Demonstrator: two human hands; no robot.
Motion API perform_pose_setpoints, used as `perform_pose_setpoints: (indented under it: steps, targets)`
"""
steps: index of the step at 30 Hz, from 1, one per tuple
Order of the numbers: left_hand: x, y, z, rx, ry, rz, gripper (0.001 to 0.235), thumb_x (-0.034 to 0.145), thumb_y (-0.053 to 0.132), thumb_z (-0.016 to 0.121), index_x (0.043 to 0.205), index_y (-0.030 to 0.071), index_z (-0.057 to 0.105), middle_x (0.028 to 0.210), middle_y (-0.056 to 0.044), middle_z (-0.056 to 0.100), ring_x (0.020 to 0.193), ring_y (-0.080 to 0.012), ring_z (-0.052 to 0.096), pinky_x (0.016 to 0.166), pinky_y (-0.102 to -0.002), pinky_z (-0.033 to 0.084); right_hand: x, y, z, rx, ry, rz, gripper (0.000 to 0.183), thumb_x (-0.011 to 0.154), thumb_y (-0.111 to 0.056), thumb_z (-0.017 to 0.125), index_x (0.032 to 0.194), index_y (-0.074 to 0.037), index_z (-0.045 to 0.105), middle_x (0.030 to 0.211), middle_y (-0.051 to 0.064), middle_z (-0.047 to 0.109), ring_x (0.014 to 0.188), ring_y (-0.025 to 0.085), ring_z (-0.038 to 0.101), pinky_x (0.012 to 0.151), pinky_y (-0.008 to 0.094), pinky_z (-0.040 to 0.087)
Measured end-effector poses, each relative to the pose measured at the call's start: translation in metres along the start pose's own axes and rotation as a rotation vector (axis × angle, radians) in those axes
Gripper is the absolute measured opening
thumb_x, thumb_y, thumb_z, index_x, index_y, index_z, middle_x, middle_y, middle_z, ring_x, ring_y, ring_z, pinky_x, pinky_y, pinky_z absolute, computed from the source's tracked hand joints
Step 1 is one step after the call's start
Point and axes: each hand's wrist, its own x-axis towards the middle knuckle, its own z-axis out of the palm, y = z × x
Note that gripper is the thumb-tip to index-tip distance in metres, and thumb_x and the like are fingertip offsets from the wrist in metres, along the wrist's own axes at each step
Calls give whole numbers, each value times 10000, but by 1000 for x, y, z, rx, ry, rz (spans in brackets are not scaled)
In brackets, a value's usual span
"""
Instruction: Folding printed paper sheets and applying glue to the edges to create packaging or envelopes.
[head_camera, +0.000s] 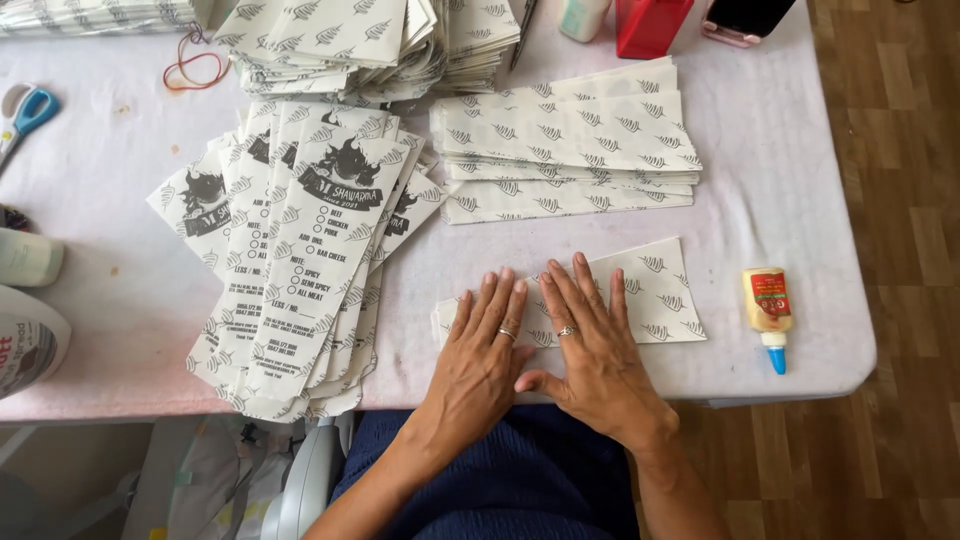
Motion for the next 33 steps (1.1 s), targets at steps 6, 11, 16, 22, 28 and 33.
perform_pose_setpoints:
  steps: [6, 11, 16, 22, 28, 33]
  targets:
    - [2, 3, -11, 67, -12, -23, 675, 1077, 331, 496, 1617, 30, 224, 1693, -168, 259, 1584, -322, 231, 1298, -472, 197, -25, 88, -13, -132, 55, 250, 855, 1010, -672, 219, 1582, -70, 419, 1651, 47, 404, 1553, 552, 188, 1208, 775, 32]
    - [-2, 5, -23, 72, -50, 31, 933, 959, 647, 517, 1635, 85, 205, 1697, -213, 211, 1585, -390, 193, 1288, -536, 164, -24, 90, -9, -150, 43, 332, 863, 1029, -646, 249, 1611, -11, 307, 1660, 169, 341, 1544, 568, 124, 1225, 708, 24]
    - [-23, 11, -20, 381, -135, 79, 1479, 649, 945, 805, 1666, 132, 103, 1707, -236, 106, 1586, -401, 112, 1282, -538, 128, -32, 100, 0, -154, 20, 421, 956, 1007, -642, 284, 1614, 86, 162, 1696, 303, 113, 1571, 479, 22, 1245, 643, -9]
    - [-53, 12, -42, 173, -65, 101, 525, 800, -88, 570, 1325, -83, 579, 1355, -347, 588, 1313, -510, 538, 928, -515, 526, -20, 95, -30, 89, 164, 356, 749, 1016, -470, 460, 1567, 35, 406, 1670, 290, 293, 1545, 416, 287, 1238, 525, 248]
    - [-40, -45, -133, -614, 58, -667, 244, 966, 243, 662, 1156, 110, 739, 660, 9, 667, 523, -87, 479, 494, -280, 467, 47, 111, -35, 45, 393, 120, 360, 1111, -167, 614, 1364, 80, 681, 1459, 272, 607, 1338, 392, 588, 1097, 483, 502]
    - [-28, -81, -161, -84, 362, -892, 401, 1001, 193, 630, 1386, 83, 601, 939, -371, 707, 916, -562, 698, 742, -589, 527, 97, 155, 4, -26, 188, 93, 479, 1016, -151, 665, 1486, -75, 616, 1550, 194, 525, 1457, 456, 436, 1188, 611, 312]
